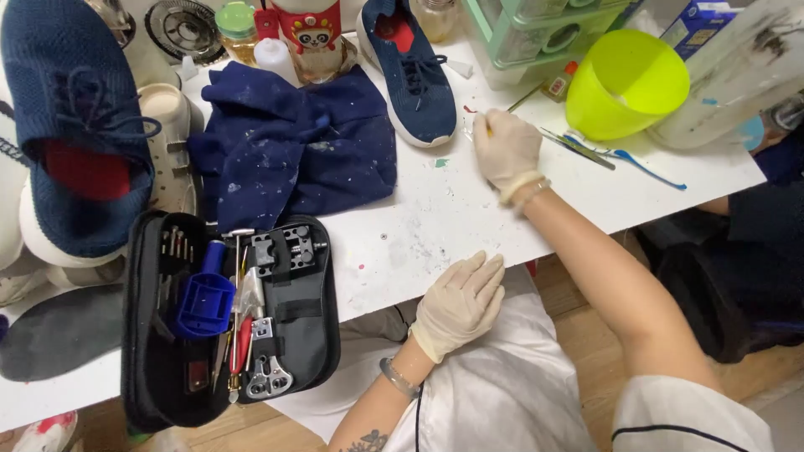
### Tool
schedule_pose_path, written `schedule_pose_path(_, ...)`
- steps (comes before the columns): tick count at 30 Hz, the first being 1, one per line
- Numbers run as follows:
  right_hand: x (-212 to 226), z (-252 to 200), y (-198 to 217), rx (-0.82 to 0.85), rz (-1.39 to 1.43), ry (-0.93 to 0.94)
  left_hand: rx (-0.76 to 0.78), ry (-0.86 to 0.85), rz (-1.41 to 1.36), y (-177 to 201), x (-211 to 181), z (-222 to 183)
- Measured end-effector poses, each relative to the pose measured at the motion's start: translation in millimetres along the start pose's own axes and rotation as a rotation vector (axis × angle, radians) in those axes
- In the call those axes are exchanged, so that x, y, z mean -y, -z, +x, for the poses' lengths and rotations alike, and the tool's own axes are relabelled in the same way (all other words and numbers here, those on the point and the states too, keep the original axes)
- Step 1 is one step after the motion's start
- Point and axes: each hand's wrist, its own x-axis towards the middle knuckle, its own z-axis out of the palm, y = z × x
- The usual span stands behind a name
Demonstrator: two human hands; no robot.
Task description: Scraping residue from a workbench and wiping it clean using a small scraper and a cloth.
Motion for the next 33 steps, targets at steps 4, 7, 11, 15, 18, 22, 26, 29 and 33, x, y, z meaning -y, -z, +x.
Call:
schedule_pose_path(4, -12.0, -3.4, -14.9, -0.093, -0.05, 0.021, -0.006, 0.009, 0.007, -0.2, -2.8, -2.3)
schedule_pose_path(7, -1.1, -19.9, 6.8, 0.029, 0.048, 0.013, -0.005, 0.014, -0.004, -1.1, -0.9, 0.0)
schedule_pose_path(11, -5.5, -21.2, 8.5, -0.015, 0.02, 0.093, 0.016, 0.039, -0.026, -1.3, -1.0, -4.1)
schedule_pose_path(15, -1.0, -0.9, 12.4, 0.009, 0.008, 0.119, -0.001, 0.036, -0.008, -7.1, 0.6, -4.8)
schedule_pose_path(18, -21.3, 4.5, -4.5, -0.04, -0.011, 0.097, -0.009, 0.017, -0.008, -6.2, 0.5, -4.2)
schedule_pose_path(22, -15.8, -24.5, 0.9, -0.076, 0.047, 0.112, -0.014, 0.035, 0.006, -7.4, 0.1, -3.0)
schedule_pose_path(26, -5.9, -14.3, -4.1, 0.009, 0.065, 0.09, 0.004, 0.043, -0.007, -4.5, -0.7, -5.4)
schedule_pose_path(29, -6.7, 3.8, -13.8, 0.015, 0.045, 0.067, 0.069, 0.01, -0.038, 16.1, 0.1, 13.9)
schedule_pose_path(33, 10.4, -18.8, 16.0, 0.149, 0.067, 0.021, 0.185, -0.01, -0.079, 24.9, 2.8, 17.1)
